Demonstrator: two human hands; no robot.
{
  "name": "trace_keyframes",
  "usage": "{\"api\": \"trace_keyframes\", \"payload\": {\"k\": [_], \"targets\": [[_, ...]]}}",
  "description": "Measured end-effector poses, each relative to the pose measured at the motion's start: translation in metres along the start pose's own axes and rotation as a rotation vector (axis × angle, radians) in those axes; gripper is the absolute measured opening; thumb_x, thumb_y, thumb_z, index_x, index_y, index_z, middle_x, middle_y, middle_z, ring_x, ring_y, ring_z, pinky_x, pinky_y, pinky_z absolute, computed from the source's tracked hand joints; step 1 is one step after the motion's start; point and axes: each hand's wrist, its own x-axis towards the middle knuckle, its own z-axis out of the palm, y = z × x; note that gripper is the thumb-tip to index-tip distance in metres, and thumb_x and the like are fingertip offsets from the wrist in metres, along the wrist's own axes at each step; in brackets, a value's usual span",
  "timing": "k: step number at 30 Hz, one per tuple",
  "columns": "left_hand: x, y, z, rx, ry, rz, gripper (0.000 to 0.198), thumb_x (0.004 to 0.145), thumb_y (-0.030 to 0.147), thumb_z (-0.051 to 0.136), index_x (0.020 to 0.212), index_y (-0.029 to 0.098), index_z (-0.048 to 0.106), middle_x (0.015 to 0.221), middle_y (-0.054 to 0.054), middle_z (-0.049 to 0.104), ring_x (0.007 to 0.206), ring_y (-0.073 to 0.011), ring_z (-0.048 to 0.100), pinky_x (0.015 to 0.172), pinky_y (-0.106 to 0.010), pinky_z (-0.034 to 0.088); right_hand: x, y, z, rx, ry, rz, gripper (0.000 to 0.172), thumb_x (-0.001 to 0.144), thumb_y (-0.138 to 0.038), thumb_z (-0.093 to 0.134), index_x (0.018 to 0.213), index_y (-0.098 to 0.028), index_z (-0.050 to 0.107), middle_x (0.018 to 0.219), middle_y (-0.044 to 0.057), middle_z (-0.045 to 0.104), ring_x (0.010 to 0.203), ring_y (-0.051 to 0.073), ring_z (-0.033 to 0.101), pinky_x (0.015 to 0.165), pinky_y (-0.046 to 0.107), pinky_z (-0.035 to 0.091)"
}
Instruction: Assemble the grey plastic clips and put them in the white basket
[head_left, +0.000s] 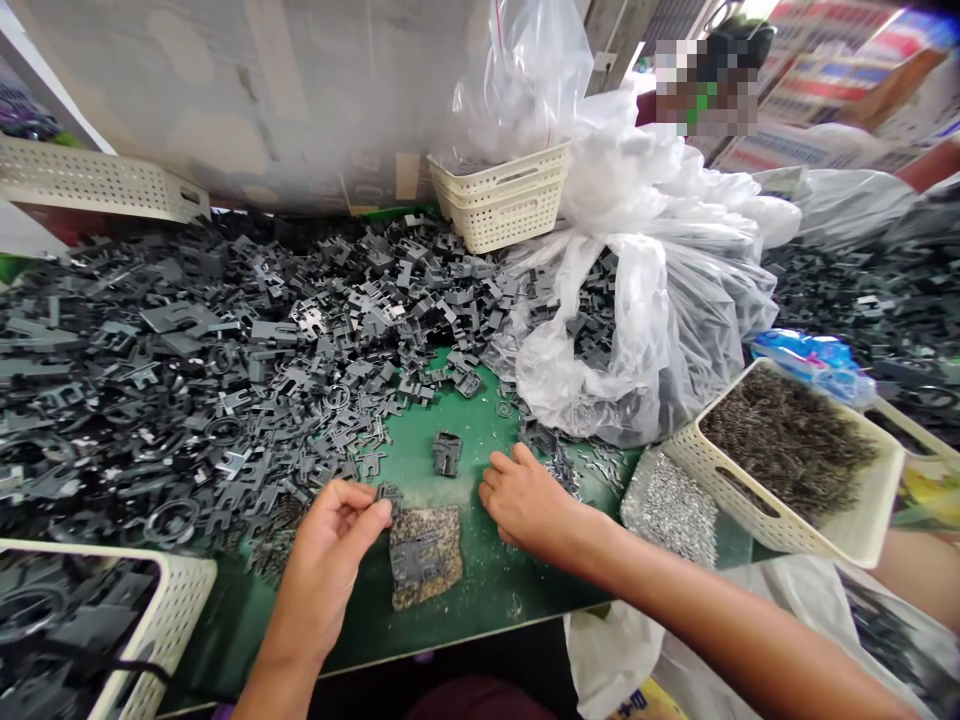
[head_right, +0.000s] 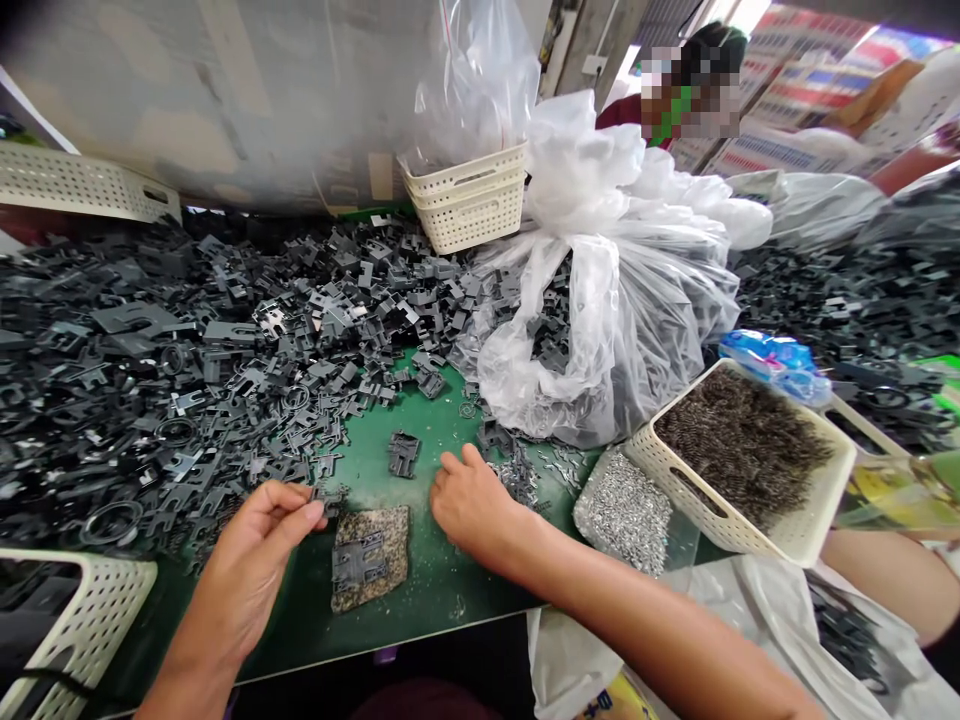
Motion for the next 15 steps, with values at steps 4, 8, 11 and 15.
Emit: {"api": "trace_keyframes", "payload": {"k": [4, 8, 11, 15], "targets": [[-0.019, -0.001, -0.001, -0.302, 0.083, -0.261, 0.052, 0.057, 0.042, 0.082, 0.1, 0.021, 0.063, 0.086, 0.002, 0.064, 0.078, -0.0138, 0.061, 0.076, -0.028, 0.051, 0.0, 0.006, -0.005, 0.08, -0.029, -0.046, 0.013, 0.073, -0.02, 0.072, 0.082, -0.013, 0.066, 0.076, 0.01, 0.066, 0.082, 0.025, 0.052, 0.071, 0.036, 0.034], [-0.027, -0.007, -0.002, -0.382, 0.097, -0.334, 0.045, 0.053, 0.044, 0.085, 0.084, 0.019, 0.066, 0.078, 0.001, 0.066, 0.073, -0.0128, 0.061, 0.067, -0.023, 0.048, -0.005, -0.01, -0.014, 0.589, 0.158, 0.049, 0.018, 0.081, -0.008, 0.056, 0.095, -0.018, 0.064, 0.081, 0.003, 0.067, 0.08, 0.018, 0.055, 0.076, 0.031, 0.038], [-0.031, -0.011, 0.002, -0.378, 0.037, -0.334, 0.039, 0.057, 0.044, 0.083, 0.08, 0.018, 0.065, 0.068, 0.002, 0.065, 0.067, -0.0113, 0.059, 0.063, -0.021, 0.045, -0.004, -0.038, -0.016, 1.099, 0.369, 0.149, 0.008, 0.088, -0.019, 0.057, 0.088, -0.02, 0.064, 0.079, 0.0, 0.067, 0.074, 0.014, 0.057, 0.072, 0.026, 0.042], [-0.034, -0.014, 0.009, -0.352, 0.027, -0.31, 0.04, 0.056, 0.045, 0.084, 0.078, 0.017, 0.065, 0.068, 0.001, 0.065, 0.065, -0.0103, 0.055, 0.063, -0.021, 0.045, 0.006, -0.073, -0.008, 1.505, 0.548, 0.303, 0.019, 0.086, -0.036, 0.062, 0.078, -0.019, 0.063, 0.074, 0.0, 0.063, 0.07, 0.014, 0.056, 0.066, 0.025, 0.044]]}}
